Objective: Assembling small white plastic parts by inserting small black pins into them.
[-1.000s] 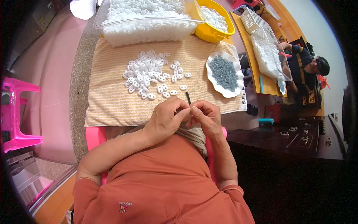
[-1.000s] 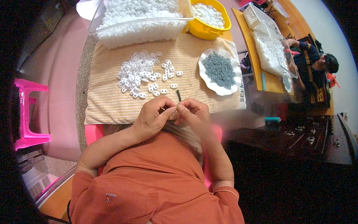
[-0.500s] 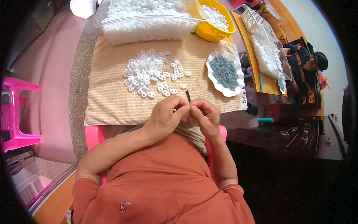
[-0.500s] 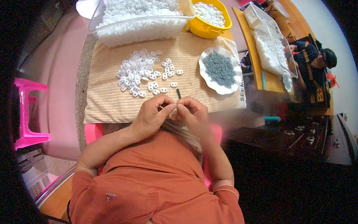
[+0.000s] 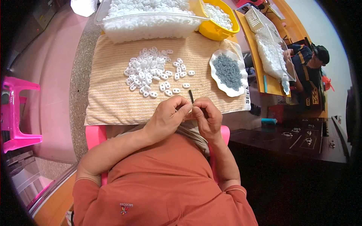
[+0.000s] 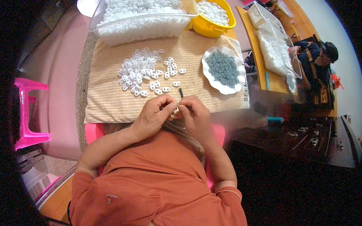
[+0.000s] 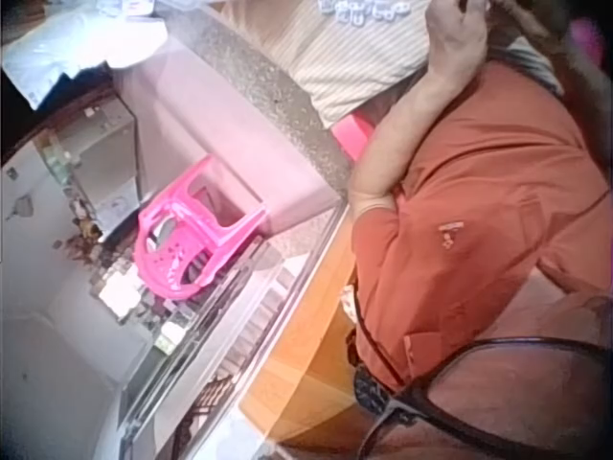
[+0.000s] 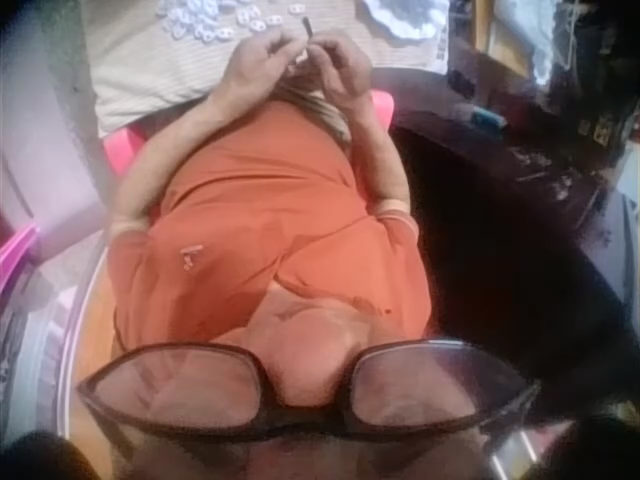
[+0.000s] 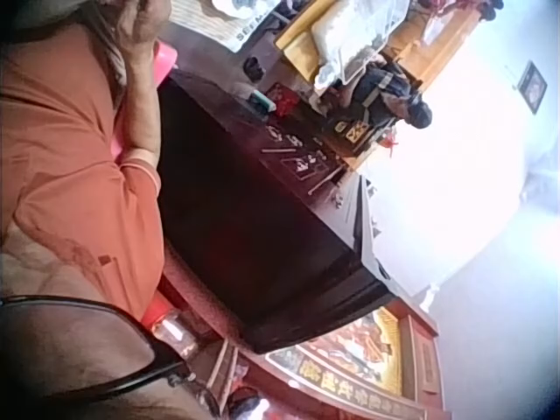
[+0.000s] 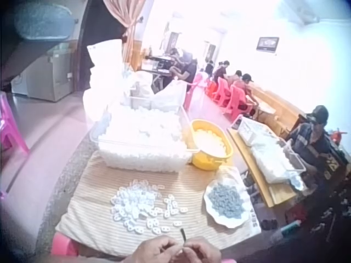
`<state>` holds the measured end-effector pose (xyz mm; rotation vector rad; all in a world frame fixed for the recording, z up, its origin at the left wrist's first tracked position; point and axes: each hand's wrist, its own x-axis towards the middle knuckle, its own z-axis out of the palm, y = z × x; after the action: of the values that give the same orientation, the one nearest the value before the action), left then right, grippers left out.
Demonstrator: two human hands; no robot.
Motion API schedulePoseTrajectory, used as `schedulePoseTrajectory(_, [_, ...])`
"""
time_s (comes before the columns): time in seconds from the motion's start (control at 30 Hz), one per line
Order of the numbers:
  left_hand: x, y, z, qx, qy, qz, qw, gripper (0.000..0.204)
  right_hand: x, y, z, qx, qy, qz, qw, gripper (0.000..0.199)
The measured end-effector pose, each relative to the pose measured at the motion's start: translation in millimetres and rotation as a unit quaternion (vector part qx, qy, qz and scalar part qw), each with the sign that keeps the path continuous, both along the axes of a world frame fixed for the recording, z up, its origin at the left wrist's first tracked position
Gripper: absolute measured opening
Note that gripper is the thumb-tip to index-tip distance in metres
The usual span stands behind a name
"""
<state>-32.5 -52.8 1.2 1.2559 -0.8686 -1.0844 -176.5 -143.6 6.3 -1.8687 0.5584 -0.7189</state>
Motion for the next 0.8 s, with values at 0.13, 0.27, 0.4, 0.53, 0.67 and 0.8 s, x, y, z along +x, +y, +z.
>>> schedulePoseTrajectory(0.13, [3.6,0.9,-1.8,0.017,-0.011,-0.045,0.999,0.023,1.0,0.5,2.9,0.013,-0.004,0.006,1.000,0.004])
schedulePoseTrajectory(0.27, [3.6,1.0,-0.8,0.013,-0.014,-0.047,0.999,0.023,1.5,5.1,6.4,0.165,-0.033,0.003,0.986,0.005])
schedulePoseTrajectory(0.4, [2.3,2.0,2.6,0.000,-0.003,-0.033,0.999,0.021,1.0,2.5,3.6,0.191,-0.039,0.014,0.981,0.007])
schedulePoseTrajectory(0.53, [2.4,1.8,4.1,-0.003,-0.018,-0.031,0.999,0.019,0.2,0.7,1.3,0.259,-0.048,0.011,0.965,0.010])
schedulePoseTrajectory(0.67, [1.8,1.5,4.9,-0.041,-0.134,0.011,0.990,0.014,-1.7,-3.1,-6.2,0.281,-0.036,0.011,0.959,0.013])
schedulePoseTrajectory(0.8, [1.0,1.5,10.4,-0.116,-0.259,0.064,0.957,0.009,-2.5,-3.6,2.2,0.335,-0.013,0.037,0.941,0.016])
